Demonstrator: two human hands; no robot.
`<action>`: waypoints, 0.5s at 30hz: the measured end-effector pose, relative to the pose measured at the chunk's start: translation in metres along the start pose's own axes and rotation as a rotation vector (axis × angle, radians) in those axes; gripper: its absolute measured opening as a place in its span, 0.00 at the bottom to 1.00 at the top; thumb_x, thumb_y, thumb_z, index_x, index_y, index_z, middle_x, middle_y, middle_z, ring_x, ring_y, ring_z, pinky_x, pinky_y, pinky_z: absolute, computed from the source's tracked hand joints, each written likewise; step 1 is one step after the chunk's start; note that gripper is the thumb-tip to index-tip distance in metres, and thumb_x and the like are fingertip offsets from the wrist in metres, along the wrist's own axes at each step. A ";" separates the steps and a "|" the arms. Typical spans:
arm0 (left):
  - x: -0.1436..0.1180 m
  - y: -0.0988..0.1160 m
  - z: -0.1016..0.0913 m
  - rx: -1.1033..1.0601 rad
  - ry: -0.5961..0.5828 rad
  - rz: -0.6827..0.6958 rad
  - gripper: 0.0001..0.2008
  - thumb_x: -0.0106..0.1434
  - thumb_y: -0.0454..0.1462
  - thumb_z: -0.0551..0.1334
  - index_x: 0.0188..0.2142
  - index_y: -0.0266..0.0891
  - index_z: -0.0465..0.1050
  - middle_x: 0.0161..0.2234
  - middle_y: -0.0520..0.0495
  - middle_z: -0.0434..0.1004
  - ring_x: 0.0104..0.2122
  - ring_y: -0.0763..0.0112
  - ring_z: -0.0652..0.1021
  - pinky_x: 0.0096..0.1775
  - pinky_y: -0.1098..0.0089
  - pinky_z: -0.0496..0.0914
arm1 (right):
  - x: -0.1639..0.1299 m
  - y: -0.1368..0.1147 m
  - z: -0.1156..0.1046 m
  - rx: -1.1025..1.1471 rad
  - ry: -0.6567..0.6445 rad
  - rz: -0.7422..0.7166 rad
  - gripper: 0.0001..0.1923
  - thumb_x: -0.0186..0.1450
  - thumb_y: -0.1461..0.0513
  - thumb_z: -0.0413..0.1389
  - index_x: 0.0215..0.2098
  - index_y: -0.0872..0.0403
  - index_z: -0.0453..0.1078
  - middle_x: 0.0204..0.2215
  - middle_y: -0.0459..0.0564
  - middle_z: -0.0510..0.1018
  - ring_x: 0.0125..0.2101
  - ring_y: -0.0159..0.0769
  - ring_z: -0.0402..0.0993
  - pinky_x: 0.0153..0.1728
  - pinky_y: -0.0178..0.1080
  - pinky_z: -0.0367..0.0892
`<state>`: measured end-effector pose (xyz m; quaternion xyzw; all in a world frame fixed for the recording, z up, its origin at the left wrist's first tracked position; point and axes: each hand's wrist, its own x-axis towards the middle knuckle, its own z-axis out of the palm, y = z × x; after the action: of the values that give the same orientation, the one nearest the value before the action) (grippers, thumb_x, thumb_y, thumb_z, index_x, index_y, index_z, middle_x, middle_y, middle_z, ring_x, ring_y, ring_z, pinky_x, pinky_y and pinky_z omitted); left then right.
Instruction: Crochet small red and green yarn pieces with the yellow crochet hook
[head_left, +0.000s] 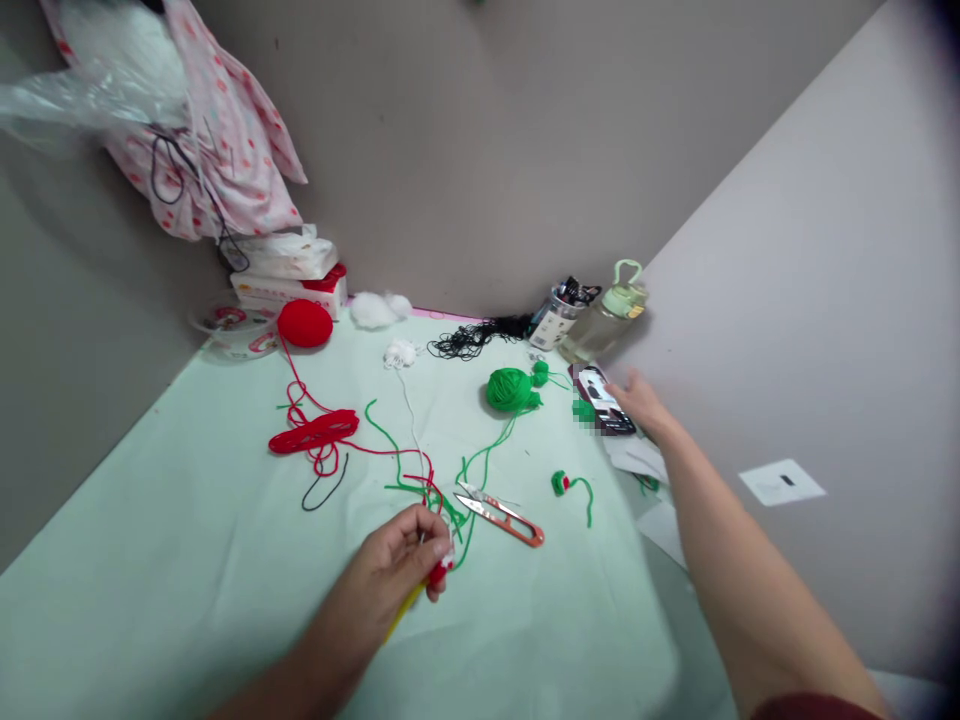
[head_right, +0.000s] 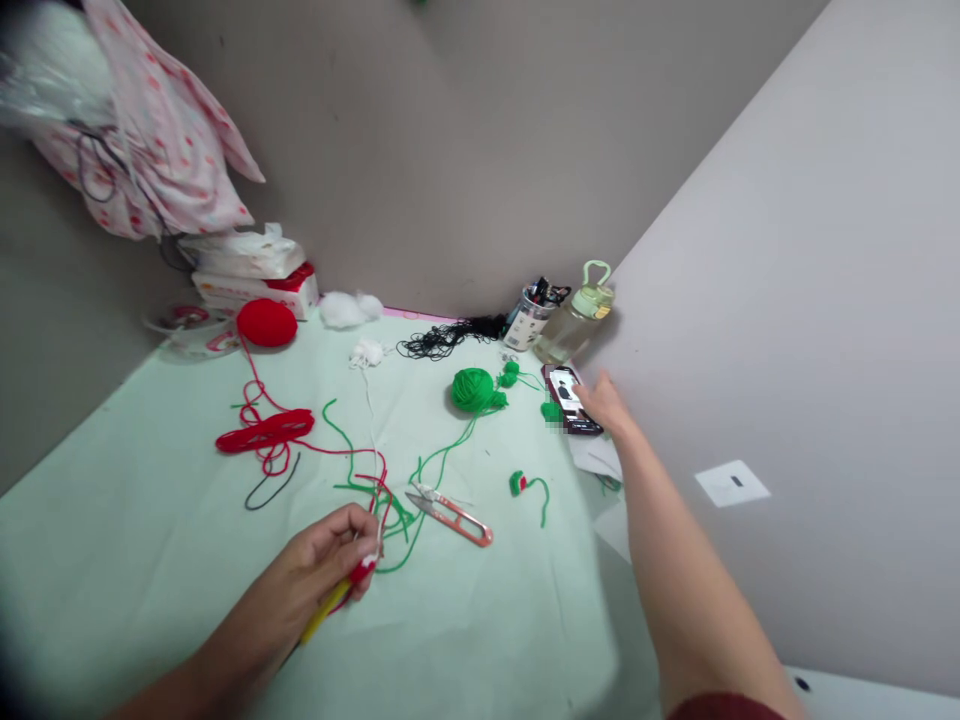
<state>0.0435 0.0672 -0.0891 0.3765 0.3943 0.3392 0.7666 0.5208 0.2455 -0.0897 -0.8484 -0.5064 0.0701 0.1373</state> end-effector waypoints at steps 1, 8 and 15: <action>0.000 0.000 0.000 -0.005 -0.002 0.003 0.21 0.59 0.53 0.72 0.30 0.41 0.69 0.25 0.56 0.67 0.24 0.74 0.66 0.27 0.71 0.57 | -0.009 0.005 -0.005 -0.003 -0.016 0.001 0.20 0.73 0.55 0.60 0.60 0.53 0.71 0.58 0.56 0.76 0.53 0.46 0.78 0.52 0.53 0.77; -0.004 -0.005 0.002 0.004 -0.015 0.036 0.13 0.65 0.46 0.68 0.32 0.41 0.71 0.27 0.55 0.68 0.27 0.73 0.69 0.31 0.70 0.61 | -0.061 0.022 -0.006 0.044 -0.054 0.006 0.34 0.53 0.50 0.75 0.53 0.54 0.74 0.49 0.60 0.82 0.51 0.60 0.78 0.48 0.52 0.75; -0.006 -0.007 0.002 0.011 -0.006 0.054 0.11 0.66 0.44 0.66 0.32 0.41 0.71 0.25 0.56 0.67 0.25 0.74 0.66 0.30 0.71 0.60 | -0.076 0.012 -0.001 0.286 0.058 0.156 0.29 0.58 0.53 0.73 0.51 0.57 0.73 0.48 0.58 0.81 0.51 0.54 0.78 0.47 0.48 0.75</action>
<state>0.0447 0.0584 -0.0925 0.3925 0.3834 0.3566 0.7561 0.4946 0.1732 -0.0944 -0.8587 -0.4196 0.1276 0.2653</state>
